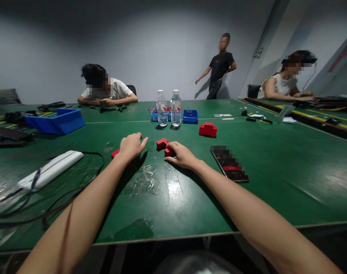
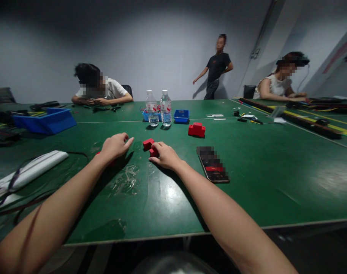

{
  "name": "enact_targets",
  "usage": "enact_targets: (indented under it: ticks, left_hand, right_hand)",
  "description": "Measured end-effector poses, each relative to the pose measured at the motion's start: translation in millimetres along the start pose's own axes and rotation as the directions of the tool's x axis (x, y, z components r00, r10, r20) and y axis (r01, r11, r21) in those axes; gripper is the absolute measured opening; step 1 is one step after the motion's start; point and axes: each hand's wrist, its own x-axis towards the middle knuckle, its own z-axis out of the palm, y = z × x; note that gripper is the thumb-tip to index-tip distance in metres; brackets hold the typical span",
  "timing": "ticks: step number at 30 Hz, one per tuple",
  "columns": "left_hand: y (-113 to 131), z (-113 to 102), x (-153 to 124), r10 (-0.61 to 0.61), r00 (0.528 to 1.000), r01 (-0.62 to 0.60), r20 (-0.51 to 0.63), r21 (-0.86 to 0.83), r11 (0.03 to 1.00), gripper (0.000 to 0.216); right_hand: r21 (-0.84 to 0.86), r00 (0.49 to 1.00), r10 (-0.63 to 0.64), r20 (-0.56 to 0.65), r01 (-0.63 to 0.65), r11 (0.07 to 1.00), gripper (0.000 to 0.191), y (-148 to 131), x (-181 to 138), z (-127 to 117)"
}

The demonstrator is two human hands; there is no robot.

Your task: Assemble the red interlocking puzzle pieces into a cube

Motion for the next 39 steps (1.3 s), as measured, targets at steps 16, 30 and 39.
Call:
enact_targets:
  ticks: [16,30,39]
  left_hand:
    - [-30,-10,3,-0.289,0.919,0.237,0.270,0.209,0.949,0.051]
    - [0,17,-3,0.455,0.885,-0.416,0.094,-0.276,0.866,0.047]
    - [8,4,-11,0.234,0.943,-0.226,0.235,-0.062,0.972,0.041]
  right_hand:
    - [0.471,0.875,0.461,-0.149,-0.347,0.811,0.039,2,10,3]
    - [0.366,0.931,0.340,-0.129,-0.274,0.889,0.037,-9,8,8]
    - [0.134,0.984,0.140,-0.113,-0.124,0.983,0.035,-7,6,4]
